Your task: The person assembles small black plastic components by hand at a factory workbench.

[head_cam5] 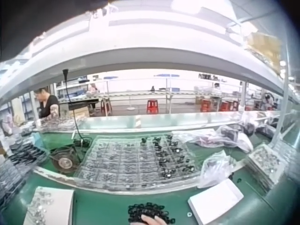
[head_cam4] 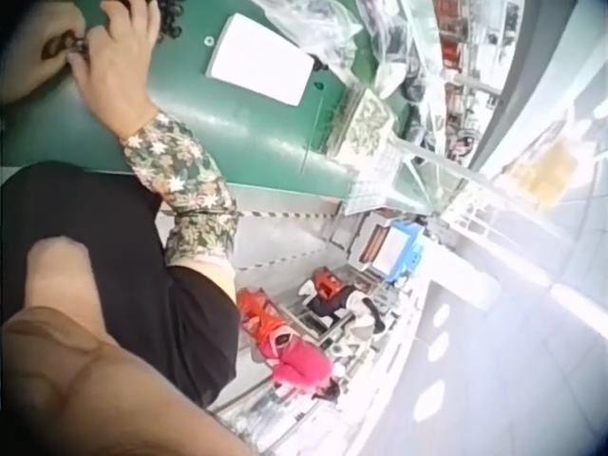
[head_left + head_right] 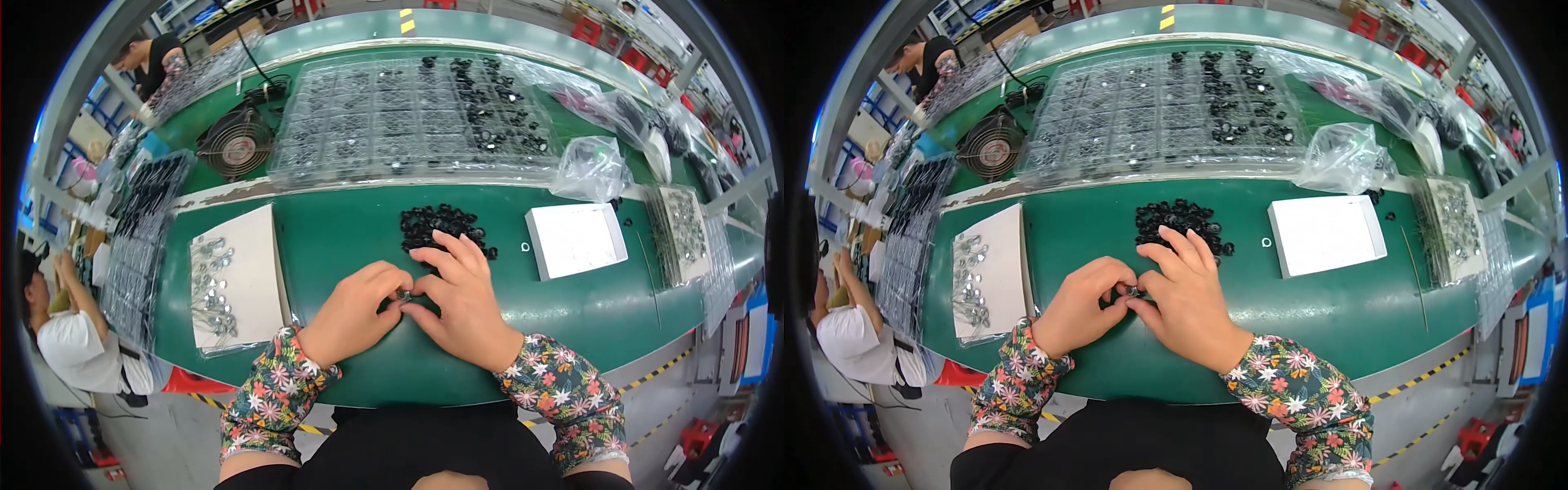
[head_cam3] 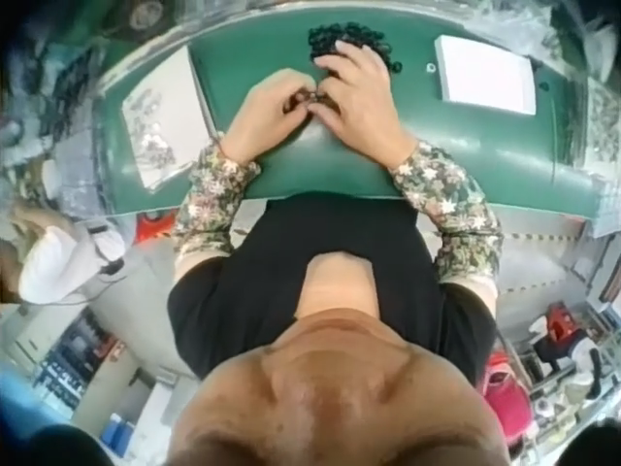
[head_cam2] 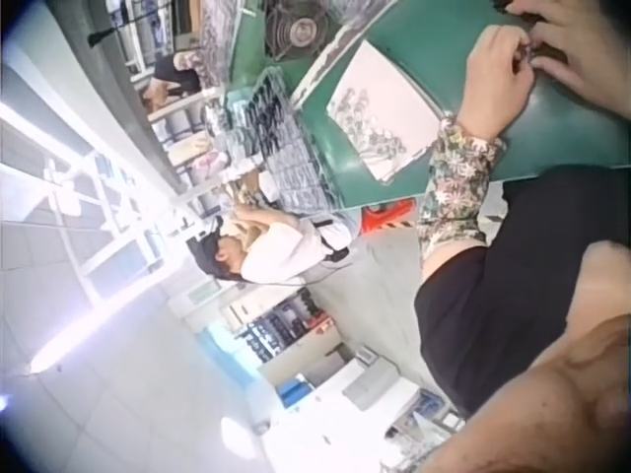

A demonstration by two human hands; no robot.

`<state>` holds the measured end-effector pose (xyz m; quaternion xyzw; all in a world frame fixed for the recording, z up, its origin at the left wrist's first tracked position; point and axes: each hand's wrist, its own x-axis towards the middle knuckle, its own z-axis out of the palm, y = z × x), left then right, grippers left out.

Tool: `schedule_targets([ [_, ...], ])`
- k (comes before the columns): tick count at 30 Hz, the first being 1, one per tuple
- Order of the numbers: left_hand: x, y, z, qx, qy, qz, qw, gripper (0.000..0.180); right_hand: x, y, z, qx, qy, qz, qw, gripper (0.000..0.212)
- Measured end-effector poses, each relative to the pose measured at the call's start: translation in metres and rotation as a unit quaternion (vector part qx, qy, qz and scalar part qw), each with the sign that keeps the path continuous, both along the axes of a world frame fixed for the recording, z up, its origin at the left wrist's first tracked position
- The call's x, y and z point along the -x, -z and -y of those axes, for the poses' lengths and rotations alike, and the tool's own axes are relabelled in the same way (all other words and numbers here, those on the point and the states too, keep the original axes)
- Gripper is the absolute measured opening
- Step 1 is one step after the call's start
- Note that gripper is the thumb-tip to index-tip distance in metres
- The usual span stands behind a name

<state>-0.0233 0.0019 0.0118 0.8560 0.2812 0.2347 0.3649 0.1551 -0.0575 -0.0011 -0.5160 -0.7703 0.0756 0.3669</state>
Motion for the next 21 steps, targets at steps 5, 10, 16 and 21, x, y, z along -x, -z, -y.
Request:
schedule_targets([
  [5, -0.003, 0.004, 0.004, -0.032, -0.002, 0.035, 0.999, 0.025, -0.001, 0.000, 0.002, 0.011, 0.003, -0.025, 1.000, 0.014],
  [10, -0.004, 0.007, 0.006, -0.004, -0.017, 0.055, 0.998, 0.028, -0.002, 0.003, 0.001, 0.015, -0.002, -0.050, 0.999, 0.012],
  [16, -0.002, 0.020, 0.005, 0.164, -0.035, 0.151, 0.974, 0.033, -0.004, 0.001, 0.000, 0.014, 0.004, -0.067, 0.998, 0.013],
  [21, -0.007, 0.016, 0.010, 0.123, -0.065, 0.154, 0.978, 0.037, -0.004, 0.000, 0.001, 0.017, 0.013, -0.080, 0.997, 0.016],
])
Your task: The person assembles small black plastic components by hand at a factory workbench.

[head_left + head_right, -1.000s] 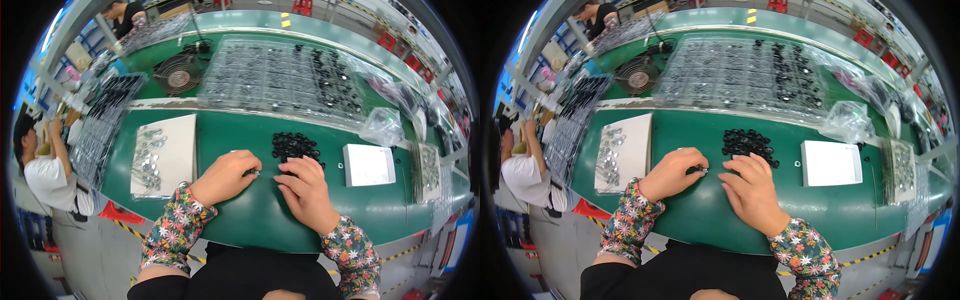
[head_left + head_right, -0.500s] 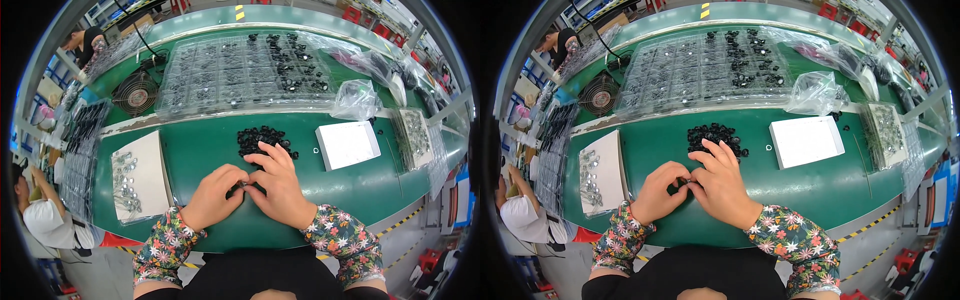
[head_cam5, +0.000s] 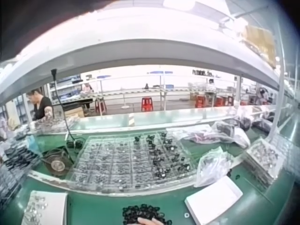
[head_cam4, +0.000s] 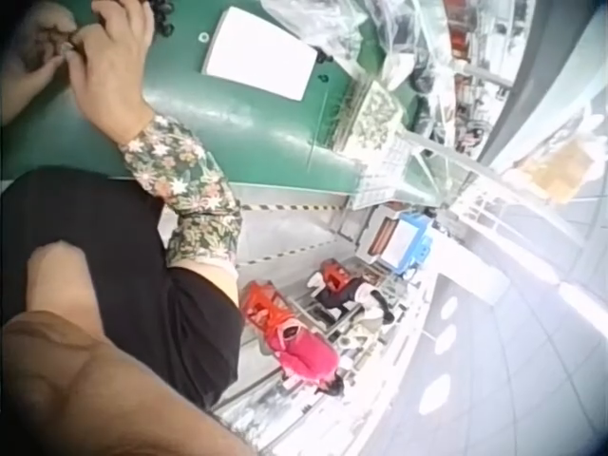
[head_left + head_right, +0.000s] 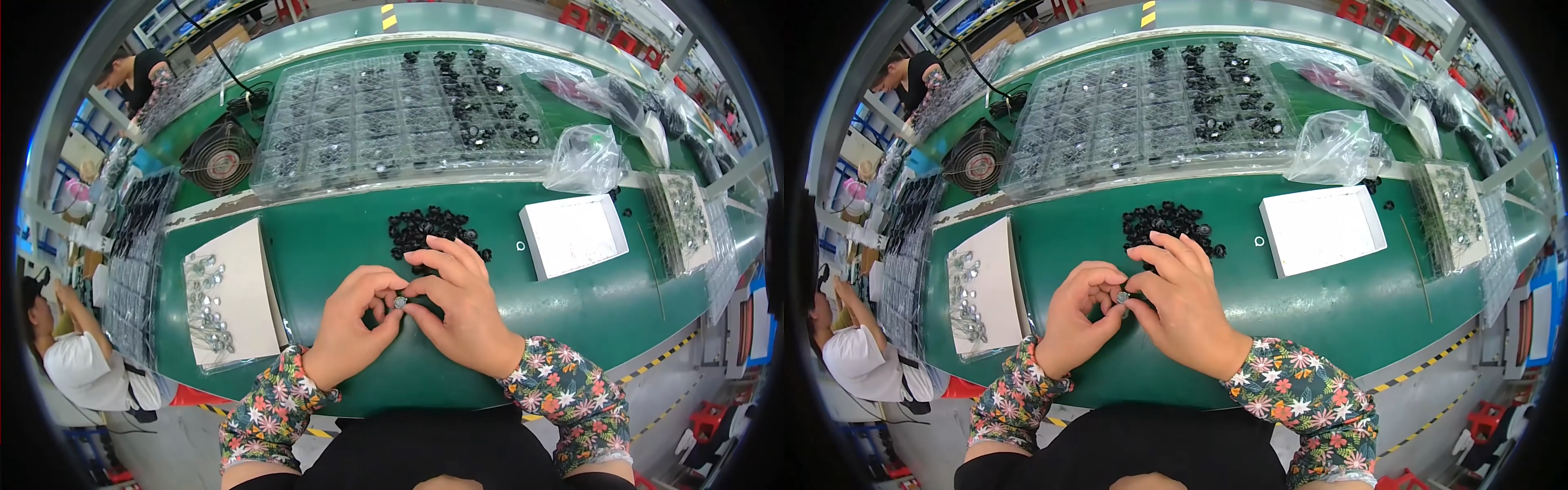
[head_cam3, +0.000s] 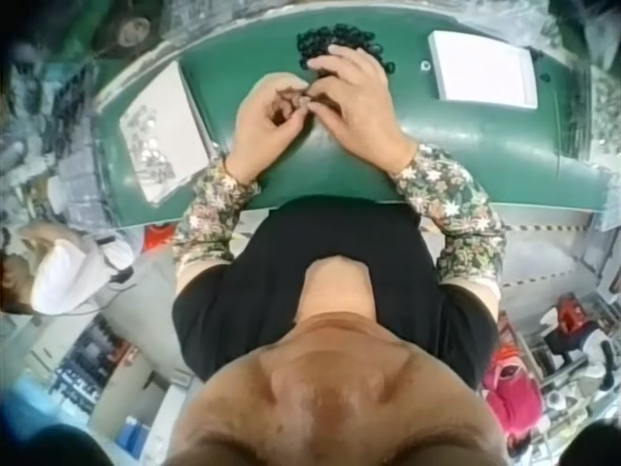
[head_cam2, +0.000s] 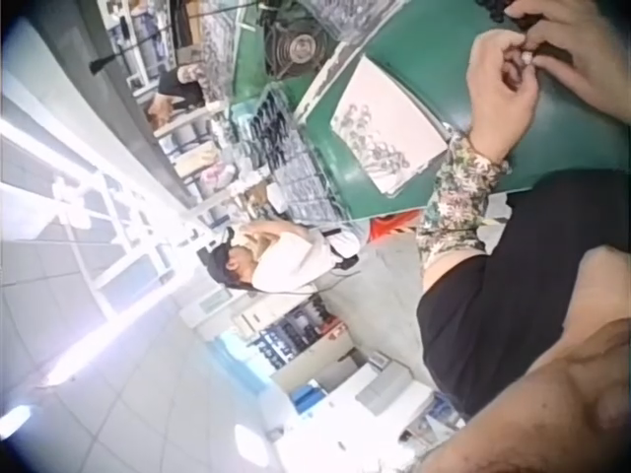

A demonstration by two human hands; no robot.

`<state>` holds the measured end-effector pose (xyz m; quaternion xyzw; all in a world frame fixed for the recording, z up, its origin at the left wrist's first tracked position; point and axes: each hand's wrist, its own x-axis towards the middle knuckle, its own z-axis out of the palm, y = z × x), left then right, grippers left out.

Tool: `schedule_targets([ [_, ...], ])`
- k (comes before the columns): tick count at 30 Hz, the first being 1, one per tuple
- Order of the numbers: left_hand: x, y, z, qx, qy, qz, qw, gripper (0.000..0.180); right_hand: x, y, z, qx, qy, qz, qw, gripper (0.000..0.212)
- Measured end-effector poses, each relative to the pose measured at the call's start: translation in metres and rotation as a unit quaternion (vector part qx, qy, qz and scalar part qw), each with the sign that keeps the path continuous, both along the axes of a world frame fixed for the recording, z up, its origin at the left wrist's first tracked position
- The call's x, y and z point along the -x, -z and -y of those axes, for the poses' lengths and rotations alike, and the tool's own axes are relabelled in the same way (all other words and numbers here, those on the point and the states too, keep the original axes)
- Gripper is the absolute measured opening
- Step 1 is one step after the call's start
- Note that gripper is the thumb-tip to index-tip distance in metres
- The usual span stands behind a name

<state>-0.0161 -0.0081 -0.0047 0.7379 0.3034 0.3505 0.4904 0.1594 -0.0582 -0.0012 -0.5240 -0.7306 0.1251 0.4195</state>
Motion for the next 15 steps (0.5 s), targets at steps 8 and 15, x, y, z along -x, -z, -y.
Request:
schedule_targets([
  [8, 0.000, -0.011, 0.000, -0.040, -0.004, -0.060, 0.997, 0.036, 0.002, -0.005, 0.001, -0.013, -0.012, -0.012, 1.000, 0.017],
  [15, 0.017, -0.013, -0.016, -0.192, -0.029, -0.211, 0.958, 0.021, -0.005, -0.007, 0.001, -0.015, 0.006, -0.038, 0.999, 0.020],
])
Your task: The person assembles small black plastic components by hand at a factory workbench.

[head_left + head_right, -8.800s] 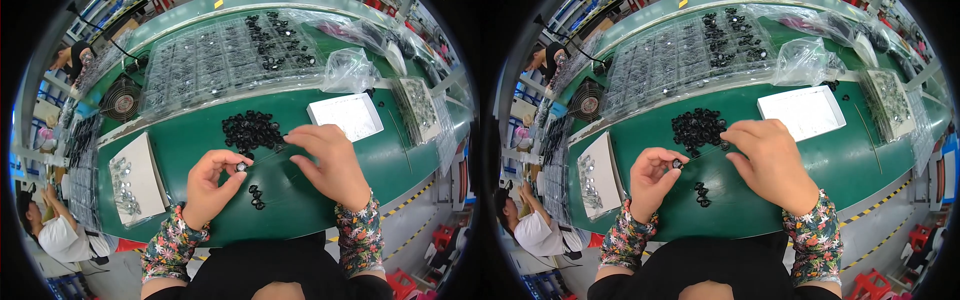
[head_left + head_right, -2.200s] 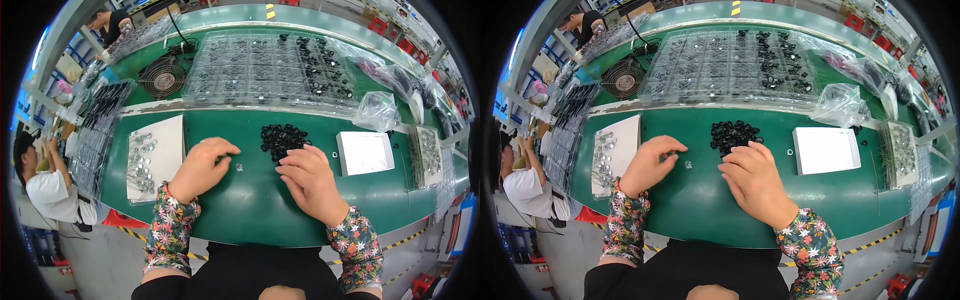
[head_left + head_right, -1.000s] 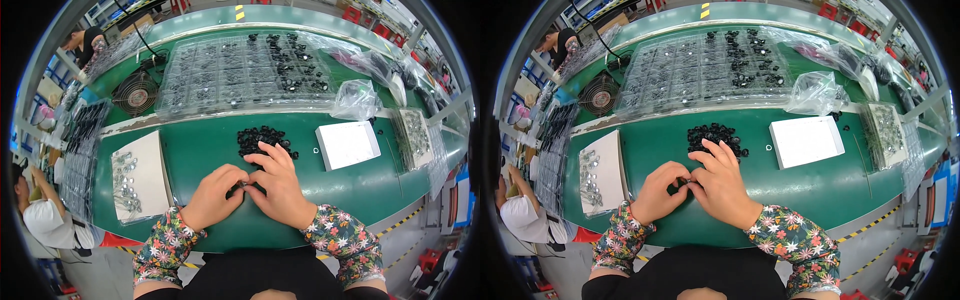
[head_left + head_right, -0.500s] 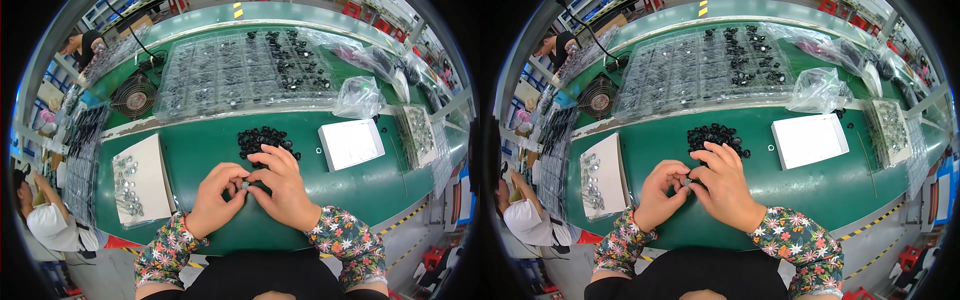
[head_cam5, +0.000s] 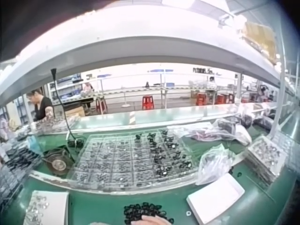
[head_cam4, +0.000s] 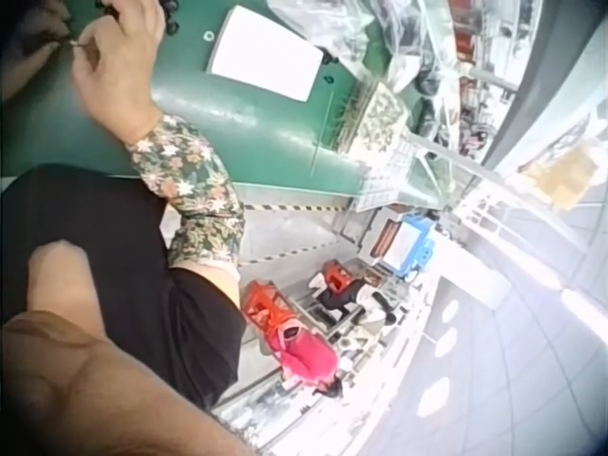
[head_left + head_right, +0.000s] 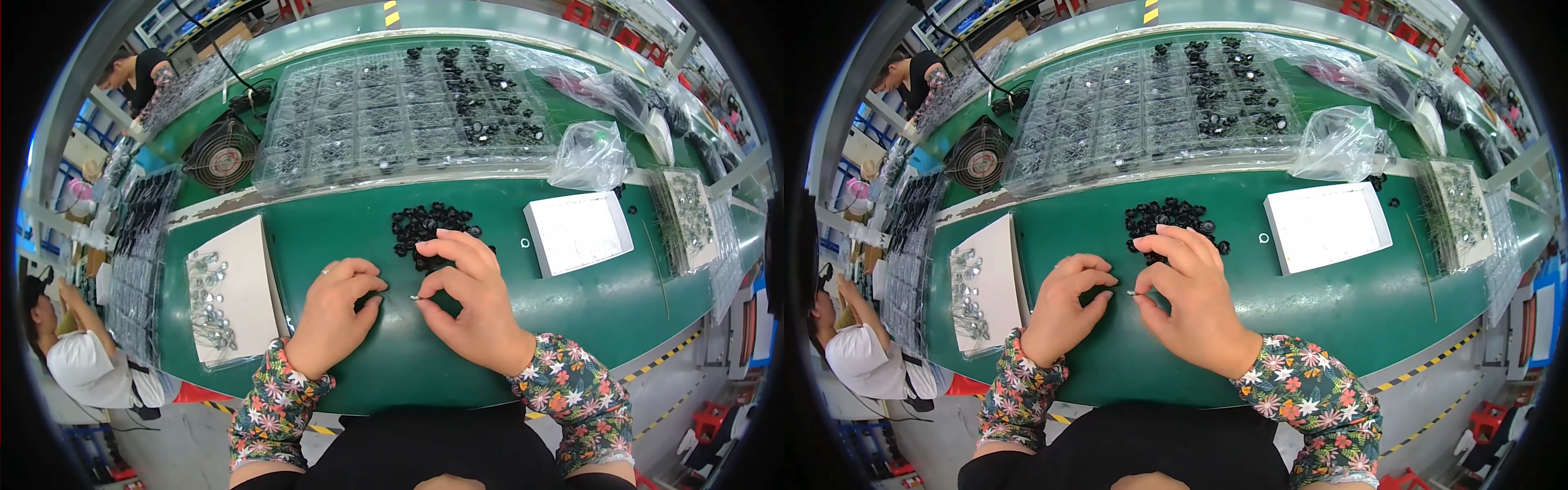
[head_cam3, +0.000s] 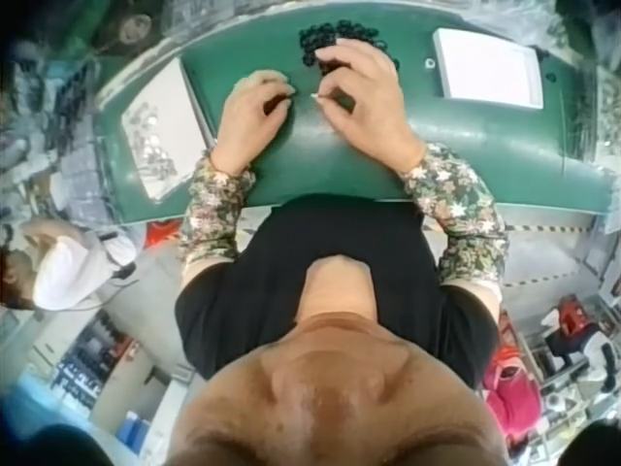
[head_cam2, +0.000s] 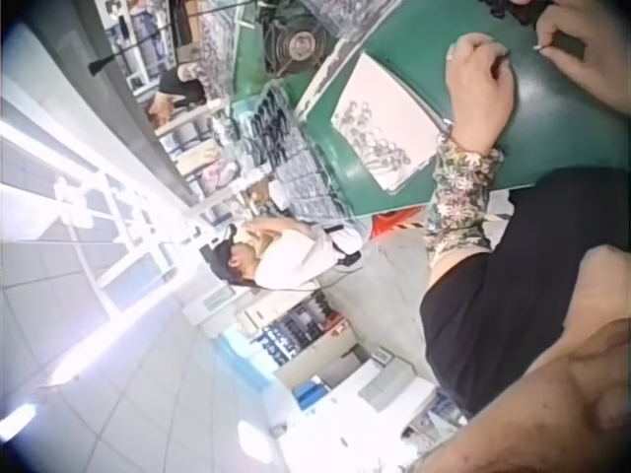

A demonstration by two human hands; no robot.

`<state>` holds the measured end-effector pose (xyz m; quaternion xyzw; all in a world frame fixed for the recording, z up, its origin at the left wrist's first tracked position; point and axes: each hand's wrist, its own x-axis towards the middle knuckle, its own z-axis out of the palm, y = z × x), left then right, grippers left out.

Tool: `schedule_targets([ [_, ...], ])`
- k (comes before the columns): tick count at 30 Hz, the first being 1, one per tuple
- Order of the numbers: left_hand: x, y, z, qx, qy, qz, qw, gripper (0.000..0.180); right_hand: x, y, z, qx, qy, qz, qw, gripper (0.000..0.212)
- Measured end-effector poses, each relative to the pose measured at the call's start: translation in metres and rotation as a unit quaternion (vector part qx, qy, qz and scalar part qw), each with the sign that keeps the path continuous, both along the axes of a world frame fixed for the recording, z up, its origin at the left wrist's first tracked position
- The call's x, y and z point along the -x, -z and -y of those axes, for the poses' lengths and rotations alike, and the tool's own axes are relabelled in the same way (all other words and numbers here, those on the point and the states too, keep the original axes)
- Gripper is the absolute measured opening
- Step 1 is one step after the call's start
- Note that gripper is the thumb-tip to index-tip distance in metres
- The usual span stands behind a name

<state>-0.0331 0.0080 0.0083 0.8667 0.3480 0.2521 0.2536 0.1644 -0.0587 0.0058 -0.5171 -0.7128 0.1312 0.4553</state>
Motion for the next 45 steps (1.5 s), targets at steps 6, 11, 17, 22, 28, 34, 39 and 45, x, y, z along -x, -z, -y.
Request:
schedule_targets([
  [6, -0.012, -0.015, 0.014, 0.042, -0.009, 0.131, 0.990, 0.022, 0.000, -0.006, 0.000, -0.024, 0.008, 0.008, 1.000, 0.019],
  [11, -0.015, 0.000, 0.022, 0.259, -0.004, 0.220, 0.940, 0.017, 0.003, -0.009, 0.002, -0.058, 0.011, 0.041, 0.997, 0.017],
  [17, -0.015, 0.005, 0.018, 0.432, 0.006, 0.349, 0.832, 0.016, 0.003, -0.011, 0.003, -0.062, 0.008, 0.040, 0.997, 0.017],
  [22, -0.015, 0.007, 0.019, 0.463, 0.011, 0.366, 0.807, 0.015, 0.002, -0.010, 0.003, -0.063, 0.009, 0.039, 0.997, 0.016],
  [28, -0.013, 0.008, 0.018, 0.498, 0.015, 0.374, 0.782, 0.014, 0.003, -0.011, 0.002, -0.085, 0.014, 0.055, 0.995, 0.013],
  [34, -0.013, 0.013, 0.018, 0.522, 0.017, 0.385, 0.761, 0.015, 0.002, -0.009, 0.003, -0.105, 0.017, 0.093, 0.990, 0.014],
  [39, -0.013, 0.017, 0.017, 0.518, 0.032, 0.398, 0.757, 0.015, 0.004, -0.008, 0.003, -0.162, 0.015, 0.179, 0.970, 0.014],
  [45, -0.016, 0.013, 0.016, 0.503, 0.008, 0.365, 0.784, 0.015, 0.005, -0.007, 0.002, -0.114, 0.014, 0.135, 0.984, 0.015],
])
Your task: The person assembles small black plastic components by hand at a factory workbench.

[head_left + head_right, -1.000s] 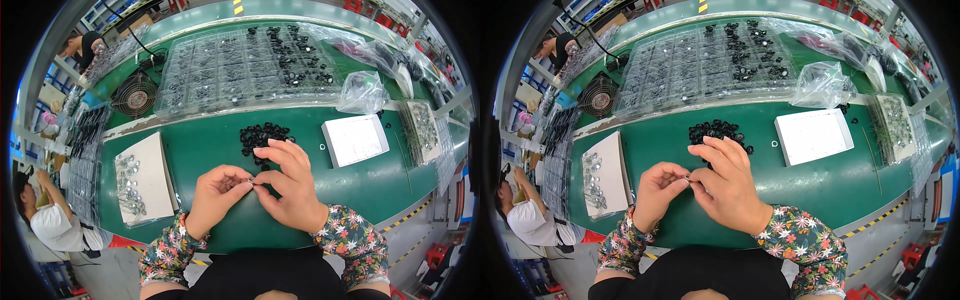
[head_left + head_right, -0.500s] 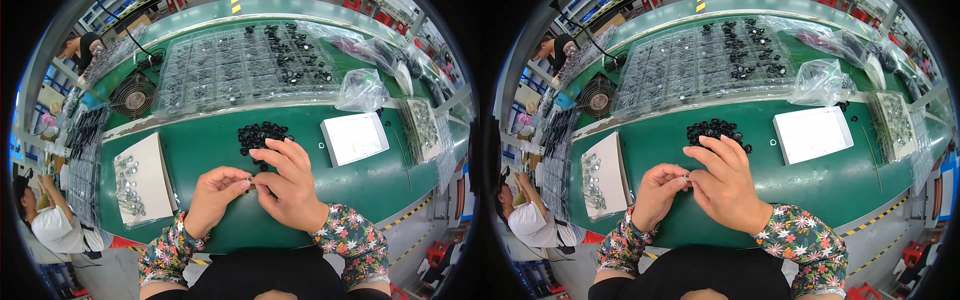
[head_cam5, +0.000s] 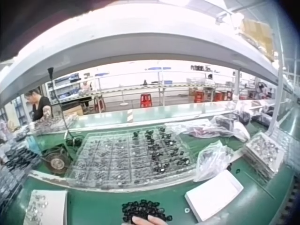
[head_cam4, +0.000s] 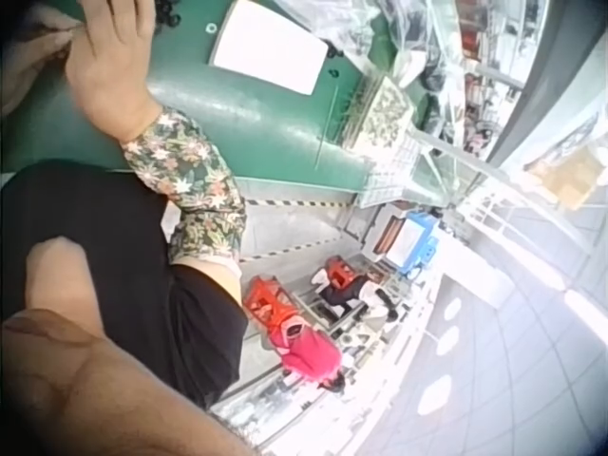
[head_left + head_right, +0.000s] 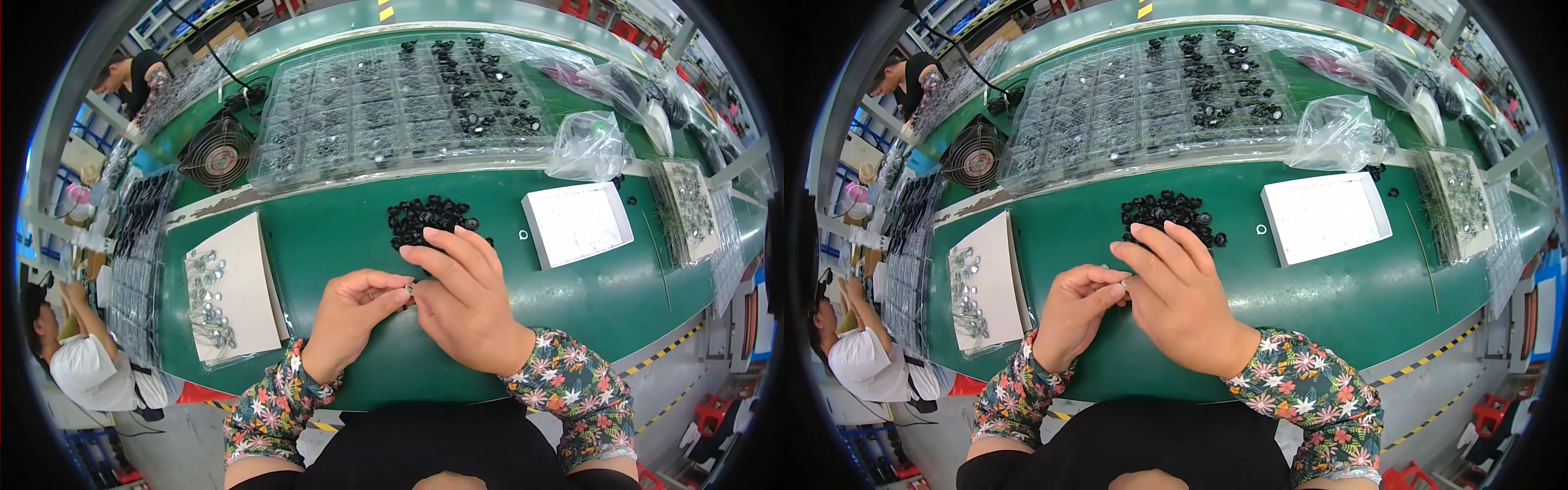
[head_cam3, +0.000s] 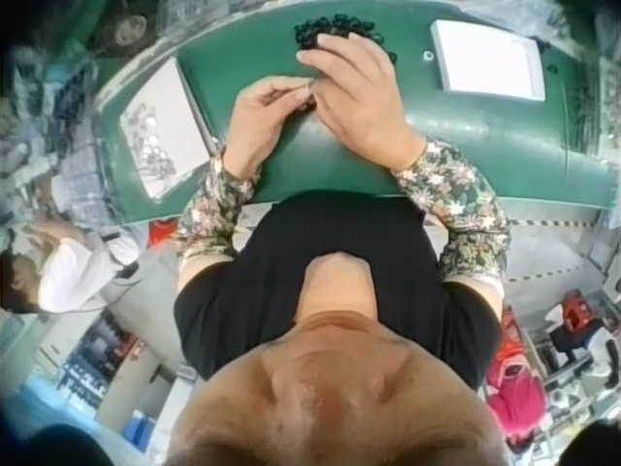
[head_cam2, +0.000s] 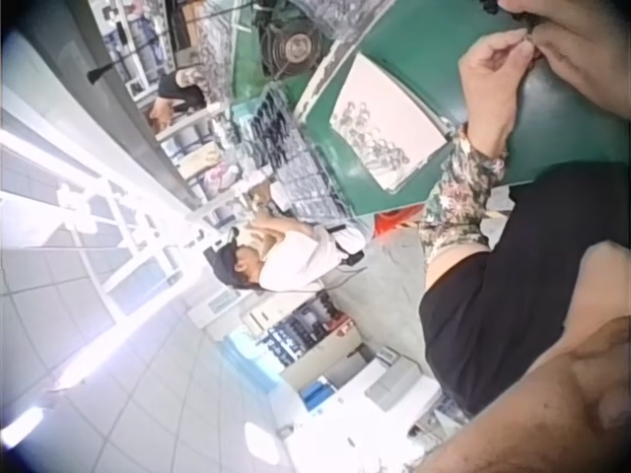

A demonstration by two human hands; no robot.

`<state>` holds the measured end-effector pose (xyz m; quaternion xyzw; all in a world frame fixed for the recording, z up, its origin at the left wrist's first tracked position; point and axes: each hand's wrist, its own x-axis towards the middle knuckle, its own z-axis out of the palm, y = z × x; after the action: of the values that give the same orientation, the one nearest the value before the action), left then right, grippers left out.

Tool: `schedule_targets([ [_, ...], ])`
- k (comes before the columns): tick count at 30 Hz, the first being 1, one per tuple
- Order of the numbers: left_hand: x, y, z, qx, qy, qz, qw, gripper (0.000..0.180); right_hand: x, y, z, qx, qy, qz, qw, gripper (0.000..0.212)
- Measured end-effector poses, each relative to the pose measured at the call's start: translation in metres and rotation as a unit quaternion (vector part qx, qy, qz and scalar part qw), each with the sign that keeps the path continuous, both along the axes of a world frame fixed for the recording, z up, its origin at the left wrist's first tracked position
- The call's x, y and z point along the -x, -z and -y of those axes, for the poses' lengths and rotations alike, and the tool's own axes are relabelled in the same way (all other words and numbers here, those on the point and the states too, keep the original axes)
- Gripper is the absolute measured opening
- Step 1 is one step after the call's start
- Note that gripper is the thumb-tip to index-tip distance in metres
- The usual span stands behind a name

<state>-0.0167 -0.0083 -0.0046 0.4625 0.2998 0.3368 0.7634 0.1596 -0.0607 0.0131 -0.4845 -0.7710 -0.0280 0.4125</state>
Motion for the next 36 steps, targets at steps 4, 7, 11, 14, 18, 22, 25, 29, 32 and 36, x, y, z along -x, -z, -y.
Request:
schedule_targets([
  [4, 0.002, 0.005, 0.004, 0.000, -0.019, 0.010, 1.000, 0.015, 0.006, -0.005, 0.003, -0.068, -0.013, 0.082, 0.994, 0.015],
  [7, -0.004, 0.006, 0.006, 0.019, -0.021, 0.008, 1.000, 0.015, 0.004, -0.003, 0.004, -0.084, -0.020, 0.109, 0.990, 0.014],
  [11, -0.007, 0.004, 0.006, 0.023, 0.002, -0.005, 1.000, 0.016, 0.003, -0.001, 0.001, 0.004, -0.008, -0.040, 0.999, 0.014],
  [14, -0.004, 0.004, 0.003, 0.001, 0.005, -0.017, 1.000, 0.017, 0.001, -0.001, -0.004, 0.054, -0.002, -0.100, 0.993, 0.018],
  [18, -0.005, -0.003, 0.002, 0.001, 0.002, -0.031, 1.000, 0.013, 0.001, -0.001, -0.005, 0.028, 0.007, -0.077, 0.997, 0.018],
  [22, -0.009, -0.002, 0.000, 0.003, 0.021, -0.016, 1.000, 0.015, -0.014, -0.005, -0.007, 0.071, 0.007, -0.139, 0.988, 0.016],
  [25, -0.009, -0.001, -0.001, 0.027, 0.023, 0.026, 0.999, 0.020, -0.032, -0.009, -0.008, 0.090, 0.021, -0.201, 0.975, 0.014],
  [29, -0.002, -0.001, -0.003, 0.065, 0.011, 0.055, 0.996, 0.018, -0.069, -0.017, -0.013, 0.130, 0.069, -0.232, 0.962, 0.007],
  [32, -0.009, -0.002, -0.004, 0.087, 0.003, 0.037, 0.996, 0.015, -0.105, -0.010, -0.011, 0.142, 0.136, -0.204, 0.959, 0.005],
  [36, -0.016, -0.005, -0.002, 0.095, 0.007, 0.035, 0.995, 0.015, -0.138, 0.003, -0.006, 0.080, 0.262, 0.015, 0.962, 0.007],
])
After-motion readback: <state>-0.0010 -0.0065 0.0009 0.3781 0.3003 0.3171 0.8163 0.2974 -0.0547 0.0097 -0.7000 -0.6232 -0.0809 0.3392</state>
